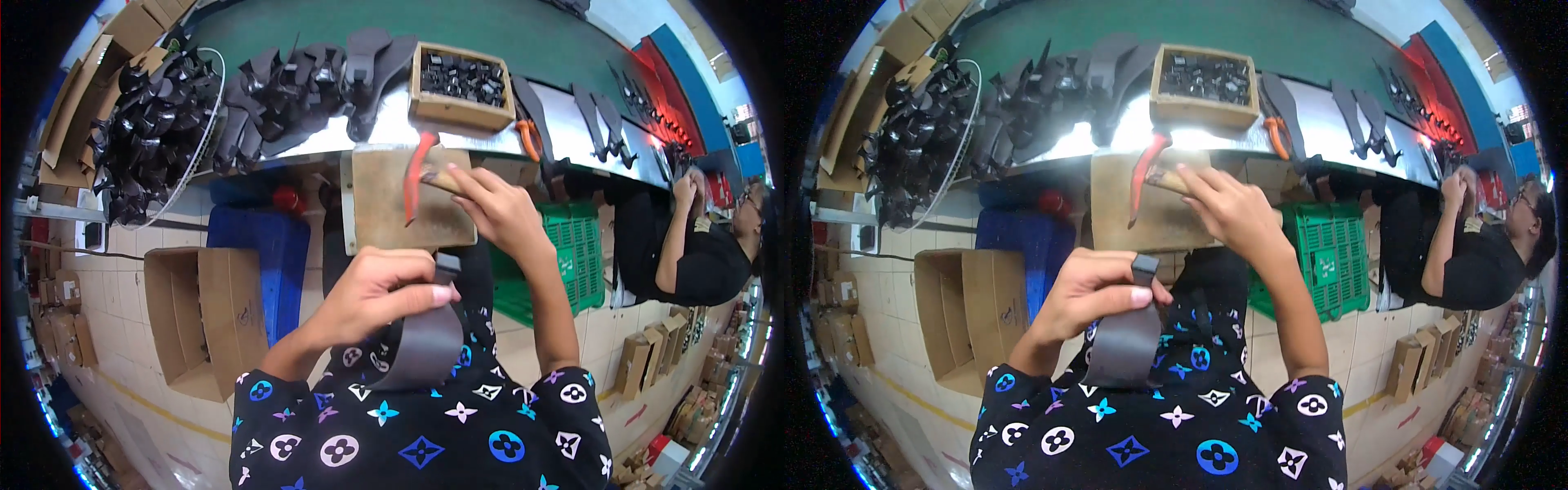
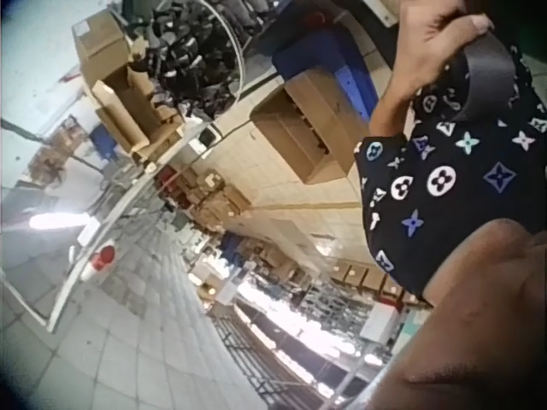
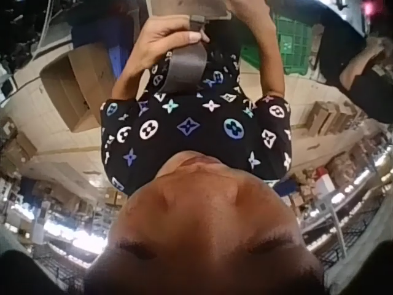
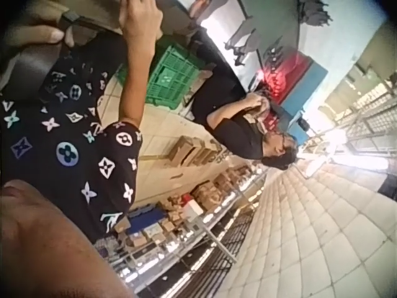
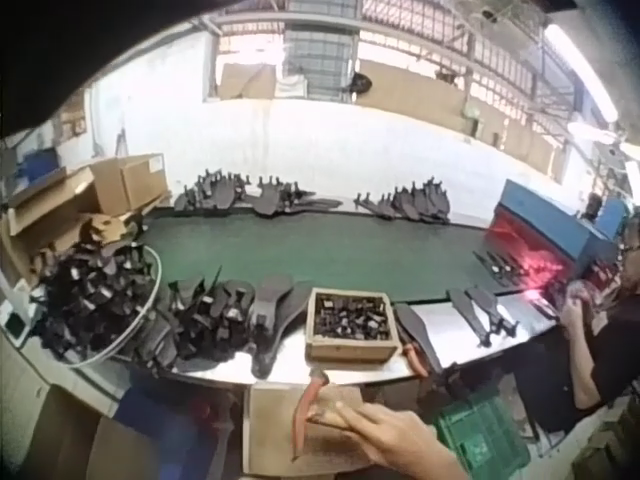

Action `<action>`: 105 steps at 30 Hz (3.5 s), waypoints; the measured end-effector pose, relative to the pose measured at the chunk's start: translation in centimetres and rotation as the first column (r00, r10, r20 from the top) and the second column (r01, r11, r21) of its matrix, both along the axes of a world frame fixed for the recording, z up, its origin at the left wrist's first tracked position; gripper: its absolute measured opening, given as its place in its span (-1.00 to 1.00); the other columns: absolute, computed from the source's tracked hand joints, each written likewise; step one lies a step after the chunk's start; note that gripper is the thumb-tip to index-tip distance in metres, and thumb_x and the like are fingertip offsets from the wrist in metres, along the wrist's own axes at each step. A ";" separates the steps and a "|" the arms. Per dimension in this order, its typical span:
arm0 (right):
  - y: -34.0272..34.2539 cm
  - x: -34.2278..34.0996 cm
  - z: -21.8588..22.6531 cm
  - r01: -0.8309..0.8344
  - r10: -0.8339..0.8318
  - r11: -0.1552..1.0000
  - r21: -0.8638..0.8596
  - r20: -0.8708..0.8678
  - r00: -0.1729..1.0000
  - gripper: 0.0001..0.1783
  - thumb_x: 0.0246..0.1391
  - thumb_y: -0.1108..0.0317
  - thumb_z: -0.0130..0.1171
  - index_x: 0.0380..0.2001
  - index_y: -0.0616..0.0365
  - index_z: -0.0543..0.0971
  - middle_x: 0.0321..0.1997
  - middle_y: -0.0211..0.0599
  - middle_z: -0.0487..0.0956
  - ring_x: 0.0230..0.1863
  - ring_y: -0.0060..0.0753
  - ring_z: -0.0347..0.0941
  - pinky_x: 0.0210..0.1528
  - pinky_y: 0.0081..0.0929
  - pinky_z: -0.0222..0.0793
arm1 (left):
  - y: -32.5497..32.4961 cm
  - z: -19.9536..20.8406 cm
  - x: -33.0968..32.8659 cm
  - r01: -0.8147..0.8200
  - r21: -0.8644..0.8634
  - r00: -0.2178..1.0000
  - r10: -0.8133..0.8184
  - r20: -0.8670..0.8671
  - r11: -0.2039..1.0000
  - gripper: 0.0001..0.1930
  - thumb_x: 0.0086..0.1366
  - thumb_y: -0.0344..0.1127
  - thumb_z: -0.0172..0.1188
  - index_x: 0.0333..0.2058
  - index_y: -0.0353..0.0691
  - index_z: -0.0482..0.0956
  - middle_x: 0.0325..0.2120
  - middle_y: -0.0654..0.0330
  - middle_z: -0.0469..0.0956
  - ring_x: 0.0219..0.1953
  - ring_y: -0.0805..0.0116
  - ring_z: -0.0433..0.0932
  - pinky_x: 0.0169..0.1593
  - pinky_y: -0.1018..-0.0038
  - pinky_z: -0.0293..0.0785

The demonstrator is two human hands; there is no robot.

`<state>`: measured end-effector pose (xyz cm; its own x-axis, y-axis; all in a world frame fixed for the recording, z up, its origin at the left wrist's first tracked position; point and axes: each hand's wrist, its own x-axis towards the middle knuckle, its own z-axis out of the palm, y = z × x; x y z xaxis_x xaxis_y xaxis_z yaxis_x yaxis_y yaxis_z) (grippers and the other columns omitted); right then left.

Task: Manually assembling and hammering shoe sole and strap components at a manufacturing workbench.

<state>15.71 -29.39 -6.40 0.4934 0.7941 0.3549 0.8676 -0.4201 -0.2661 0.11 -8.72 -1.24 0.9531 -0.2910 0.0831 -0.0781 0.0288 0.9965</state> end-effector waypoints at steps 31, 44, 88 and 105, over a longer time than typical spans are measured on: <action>-5.1 -5.9 0.5 0.100 0.464 0.699 0.708 -0.556 0.690 -0.71 0.04 0.36 0.17 -0.15 0.14 0.68 -0.09 -0.28 0.71 0.13 -0.20 0.57 0.39 0.09 -0.05 | -7.1 2.4 3.3 0.234 0.015 0.903 -0.211 -0.374 0.972 -0.68 0.50 -0.22 -0.06 -0.07 -0.40 0.49 -0.10 0.02 0.51 0.01 0.26 0.46 0.11 0.40 0.34; -11.9 7.9 1.4 0.356 0.071 0.777 0.520 -0.633 0.771 -0.65 0.24 0.20 0.19 0.01 0.13 0.58 -0.02 -0.23 0.67 -0.14 -0.16 0.65 0.05 -0.26 0.51 | -8.4 3.6 15.0 -0.228 0.499 0.961 0.277 -0.024 0.836 -0.72 0.38 -0.21 0.13 -0.20 -0.37 0.57 -0.44 0.28 0.50 -0.38 0.55 0.40 -0.24 0.57 0.34; -11.6 -11.9 -13.7 0.875 -0.200 0.450 0.177 -0.936 0.291 -0.81 0.10 0.38 0.28 -0.49 0.23 0.53 -0.69 -0.59 0.38 -0.67 -0.69 0.27 -0.60 -0.55 0.12 | 2.8 -5.0 25.8 -0.637 0.758 0.769 -0.048 0.637 -0.140 -0.81 0.16 -0.38 0.17 -0.24 -0.17 0.67 -0.23 0.19 0.54 -0.07 0.22 0.46 0.03 0.24 0.22; -4.8 -1.1 1.2 0.634 0.271 0.469 0.615 -0.783 0.560 -0.66 0.18 0.30 0.31 -0.06 0.28 0.59 -0.20 -0.21 0.71 -0.72 -0.82 0.25 -0.71 -0.76 0.10 | -3.9 0.1 15.0 -0.678 0.492 0.546 -0.074 0.835 0.546 -0.72 0.10 -0.52 0.34 -0.17 -0.38 0.61 -0.28 0.02 0.63 -0.32 0.11 0.66 -0.27 0.36 0.60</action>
<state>14.59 -34.20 -5.16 0.9689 0.2074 0.1348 0.0778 0.2617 -0.9620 15.09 -12.67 -1.17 0.6766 -0.2990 0.6730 -0.5525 -0.8103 0.1954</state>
